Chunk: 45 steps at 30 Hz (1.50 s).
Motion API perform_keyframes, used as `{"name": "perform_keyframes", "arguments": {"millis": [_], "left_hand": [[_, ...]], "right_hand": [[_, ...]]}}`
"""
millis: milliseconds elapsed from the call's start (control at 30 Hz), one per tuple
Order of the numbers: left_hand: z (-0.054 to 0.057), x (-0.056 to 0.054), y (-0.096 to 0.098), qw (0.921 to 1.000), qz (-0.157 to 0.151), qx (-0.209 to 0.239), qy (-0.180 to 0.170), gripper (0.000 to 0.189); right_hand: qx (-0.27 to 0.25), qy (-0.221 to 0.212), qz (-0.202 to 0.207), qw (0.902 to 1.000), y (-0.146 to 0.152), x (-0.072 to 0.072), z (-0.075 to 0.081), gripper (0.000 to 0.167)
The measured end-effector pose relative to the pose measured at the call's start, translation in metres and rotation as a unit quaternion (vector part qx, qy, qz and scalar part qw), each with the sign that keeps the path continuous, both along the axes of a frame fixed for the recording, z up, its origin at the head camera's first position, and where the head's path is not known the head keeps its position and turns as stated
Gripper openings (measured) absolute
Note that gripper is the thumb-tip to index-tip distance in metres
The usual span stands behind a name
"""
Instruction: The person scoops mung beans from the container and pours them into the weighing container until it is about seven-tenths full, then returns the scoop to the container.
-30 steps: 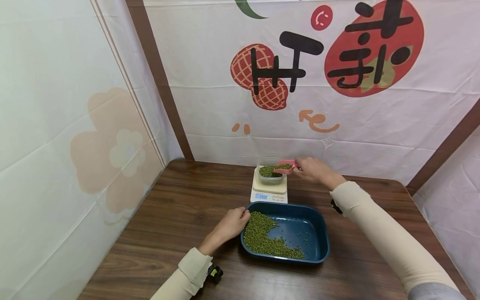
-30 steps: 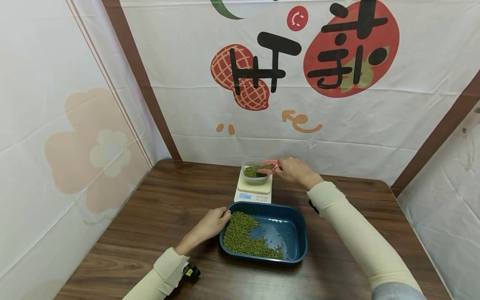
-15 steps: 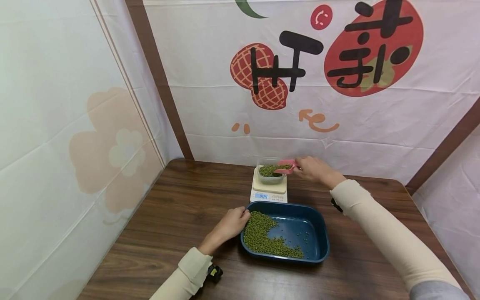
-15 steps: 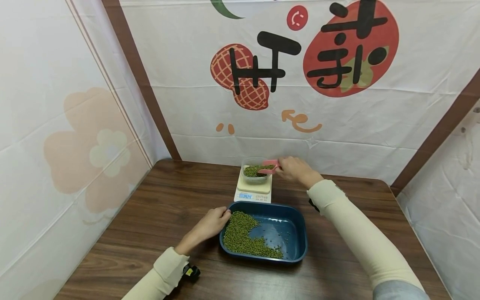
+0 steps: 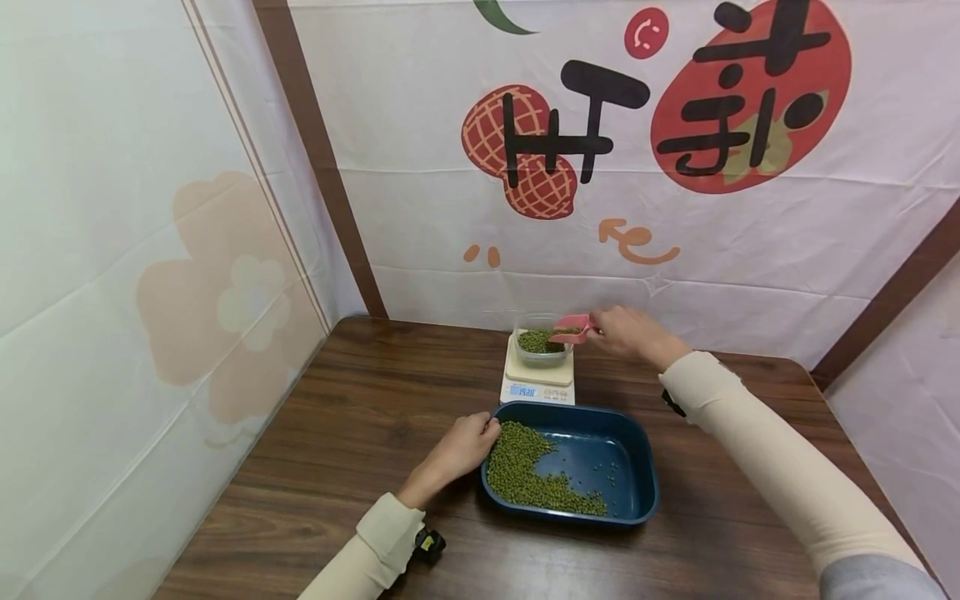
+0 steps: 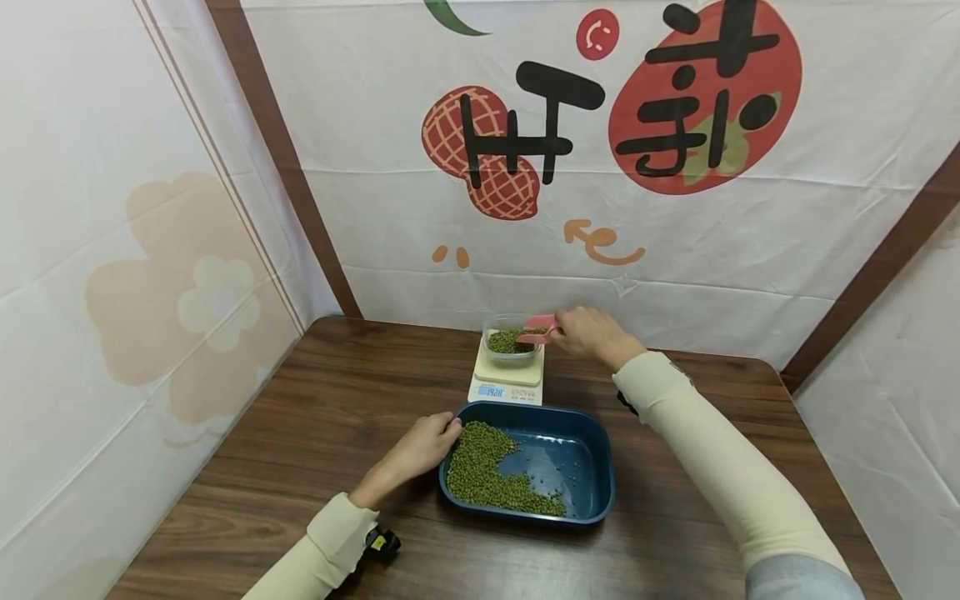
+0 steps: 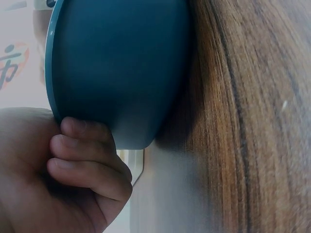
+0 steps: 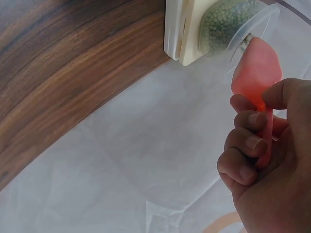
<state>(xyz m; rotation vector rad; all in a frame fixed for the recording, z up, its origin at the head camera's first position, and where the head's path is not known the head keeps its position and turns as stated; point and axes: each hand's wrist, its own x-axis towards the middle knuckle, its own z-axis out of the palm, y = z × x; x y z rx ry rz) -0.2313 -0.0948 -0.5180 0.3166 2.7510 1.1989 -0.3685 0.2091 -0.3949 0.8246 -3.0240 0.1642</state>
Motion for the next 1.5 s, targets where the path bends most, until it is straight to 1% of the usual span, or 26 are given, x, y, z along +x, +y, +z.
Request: {"name": "perform_keyframes", "arguments": {"millis": [100,167,200,233,333,400,467,500,533,567,600,633,667,700,733,767,800,867,900,933,1100,1133,1267,1333,1400,1500], "left_hand": [[-0.013,-0.009,-0.003,0.9999,-0.006,-0.001,0.015,0.039],[-0.014,-0.011,-0.003,0.9998,-0.007,-0.001,0.019,0.039],[-0.013,-0.011,-0.003,0.9998,-0.007,-0.001,0.017,0.039],[-0.005,-0.008,-0.002,1.0,-0.005,0.003,0.008,0.038],[0.007,-0.003,0.002,0.9999,-0.002,0.008,-0.008,0.036],[0.008,-0.004,0.002,0.9999,-0.003,0.009,-0.011,0.036],[0.001,-0.008,0.001,1.0,-0.006,0.004,0.001,0.038],[-0.009,-0.014,-0.001,0.9999,-0.009,0.003,0.012,0.039],[-0.014,-0.015,-0.002,0.9998,-0.011,0.006,0.017,0.04],[-0.027,-0.02,-0.004,0.9995,-0.015,0.003,0.027,0.04],[-0.034,-0.023,-0.006,0.9993,-0.014,-0.001,0.035,0.041],[-0.039,-0.024,-0.006,0.9993,-0.013,-0.003,0.035,0.042],[-0.038,-0.024,-0.007,0.9995,-0.01,0.004,0.029,0.042],[-0.041,-0.024,-0.008,0.9993,-0.011,0.001,0.034,0.042],[-0.032,-0.018,-0.007,0.9996,-0.009,0.006,0.025,0.041],[-0.026,-0.015,-0.006,0.9997,-0.006,0.002,0.022,0.04],[-0.013,-0.007,-0.003,1.0,-0.001,0.003,0.009,0.04],[0.001,0.002,-0.002,1.0,-0.002,0.006,0.001,0.038],[-0.007,0.0,-0.005,0.9998,-0.009,0.005,0.014,0.039],[-0.001,0.004,-0.003,0.9999,-0.008,0.007,0.006,0.038],[0.002,0.007,-0.003,1.0,-0.006,0.001,0.002,0.038],[0.015,0.013,0.001,0.9999,0.002,-0.002,-0.013,0.037],[0.015,0.012,0.002,0.9999,0.003,-0.005,-0.01,0.037],[0.012,0.01,0.0,1.0,-0.001,0.004,-0.002,0.037],[0.004,0.004,-0.002,1.0,-0.002,0.003,0.002,0.038],[-0.02,-0.01,-0.007,0.9999,-0.009,-0.001,0.014,0.04]], "right_hand": [[0.003,0.007,0.002,1.0,0.0,-0.003,0.002,0.017],[0.006,0.009,0.003,0.9999,-0.001,-0.005,0.003,0.017],[0.008,0.01,0.003,0.9999,-0.001,-0.006,0.003,0.017],[0.01,0.011,0.002,0.9999,-0.001,-0.007,0.003,0.016],[0.015,0.011,0.004,0.9998,-0.001,-0.009,0.005,0.016],[0.021,0.011,0.007,0.9997,-0.002,-0.01,0.007,0.016],[0.027,0.012,0.011,0.9995,-0.002,-0.011,0.008,0.017],[0.03,0.013,0.013,0.9994,-0.002,-0.012,0.009,0.017],[0.031,0.015,0.013,0.9993,-0.002,-0.011,0.009,0.017],[0.032,0.018,0.014,0.9992,-0.003,-0.009,0.009,0.017],[0.033,0.019,0.014,0.9992,-0.003,-0.008,0.01,0.017],[0.033,0.021,0.013,0.9991,-0.003,-0.006,0.01,0.017],[0.033,0.024,0.014,0.9991,-0.003,-0.004,0.011,0.016],[0.032,0.026,0.014,0.9991,-0.003,-0.003,0.012,0.016],[0.031,0.028,0.014,0.999,-0.003,-0.001,0.012,0.016],[0.031,0.03,0.014,0.999,-0.003,0.0,0.012,0.016],[0.032,0.03,0.013,0.999,-0.003,0.002,0.012,0.015],[0.032,0.034,0.017,0.9988,-0.003,0.004,0.012,0.015],[0.033,0.035,0.018,0.9987,-0.003,0.005,0.012,0.015],[0.032,0.037,0.019,0.9986,-0.002,0.006,0.011,0.014],[0.03,0.057,0.03,0.9975,0.0,0.008,0.009,0.015],[0.029,0.061,0.033,0.9972,0.0,0.008,0.008,0.015],[0.028,0.07,0.038,0.9964,0.001,0.009,0.007,0.019],[0.028,0.069,0.036,0.9966,0.001,0.011,0.007,0.02],[0.029,0.068,0.035,0.9967,0.002,0.012,0.006,0.02],[0.032,0.071,0.037,0.9963,0.004,0.013,0.006,0.022]]}}
